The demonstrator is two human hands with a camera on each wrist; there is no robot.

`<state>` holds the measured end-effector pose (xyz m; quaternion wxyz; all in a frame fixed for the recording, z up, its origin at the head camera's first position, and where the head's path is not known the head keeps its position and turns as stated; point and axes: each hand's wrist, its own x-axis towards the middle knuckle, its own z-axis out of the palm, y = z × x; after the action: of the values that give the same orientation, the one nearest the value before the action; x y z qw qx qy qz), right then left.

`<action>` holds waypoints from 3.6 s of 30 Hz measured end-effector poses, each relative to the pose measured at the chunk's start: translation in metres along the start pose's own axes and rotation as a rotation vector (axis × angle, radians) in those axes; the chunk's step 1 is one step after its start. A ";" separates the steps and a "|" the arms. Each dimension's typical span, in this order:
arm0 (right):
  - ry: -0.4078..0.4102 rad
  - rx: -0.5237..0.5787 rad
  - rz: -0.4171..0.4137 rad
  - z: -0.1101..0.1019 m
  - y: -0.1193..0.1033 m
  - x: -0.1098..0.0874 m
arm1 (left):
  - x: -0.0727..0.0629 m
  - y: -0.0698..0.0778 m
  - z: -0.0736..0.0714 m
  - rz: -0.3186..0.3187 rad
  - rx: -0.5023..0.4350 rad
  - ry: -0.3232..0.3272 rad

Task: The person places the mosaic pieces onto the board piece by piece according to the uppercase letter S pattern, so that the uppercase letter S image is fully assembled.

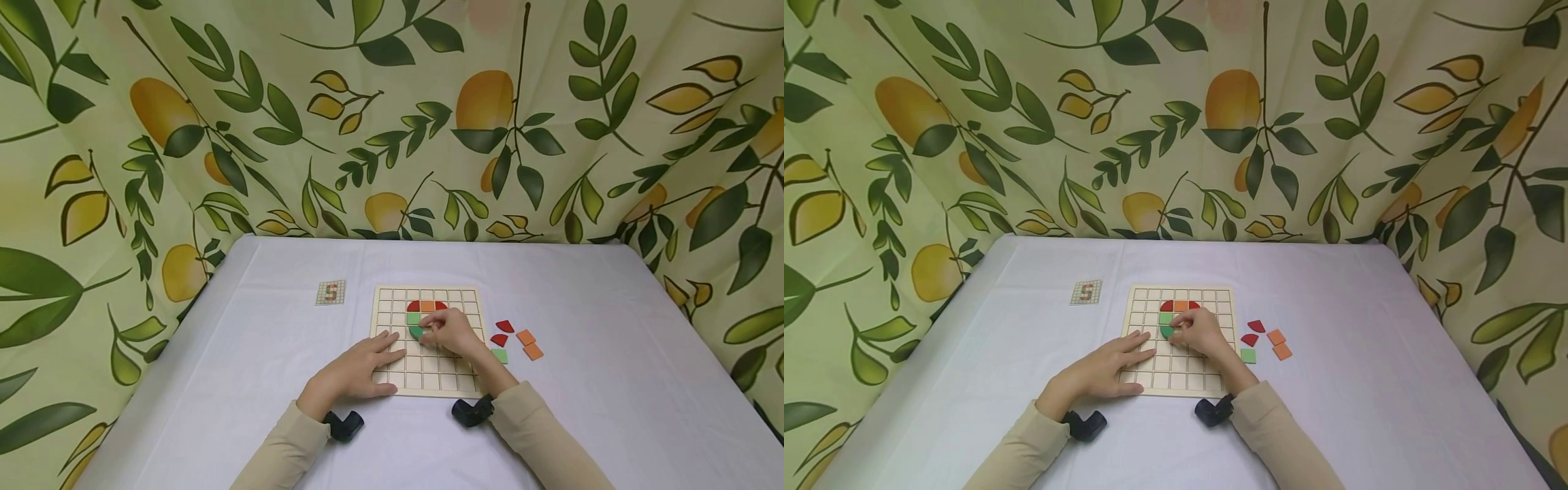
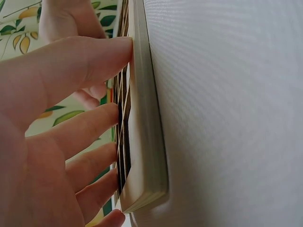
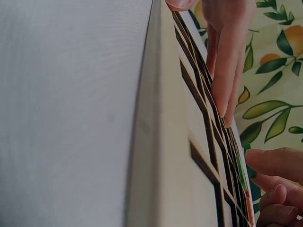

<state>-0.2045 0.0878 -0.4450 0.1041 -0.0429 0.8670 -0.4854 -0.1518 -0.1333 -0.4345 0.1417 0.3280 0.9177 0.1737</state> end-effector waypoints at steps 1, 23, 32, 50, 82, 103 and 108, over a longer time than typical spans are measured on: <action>0.000 0.000 0.002 0.001 0.000 0.000 | 0.000 0.000 0.000 0.000 0.002 -0.003; 0.023 -0.045 0.007 0.005 -0.001 0.006 | -0.001 0.001 -0.002 0.008 -0.010 0.012; 0.035 -0.055 0.026 0.006 0.000 0.008 | 0.000 0.001 0.000 -0.022 -0.007 -0.009; 0.029 -0.014 0.036 0.005 0.000 0.005 | 0.000 0.001 -0.002 -0.036 -0.011 -0.020; 0.021 -0.004 0.004 -0.021 0.014 -0.022 | 0.000 0.001 -0.001 -0.036 -0.015 -0.017; 0.046 -0.014 0.079 -0.047 0.032 -0.039 | 0.000 0.000 0.000 -0.016 0.002 -0.005; 0.036 0.012 0.049 -0.056 0.035 -0.043 | 0.000 0.000 0.000 -0.035 -0.010 -0.013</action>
<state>-0.1739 0.1604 -0.4401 0.1007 -0.0126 0.8666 -0.4886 -0.1513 -0.1333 -0.4342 0.1525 0.3125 0.9214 0.1738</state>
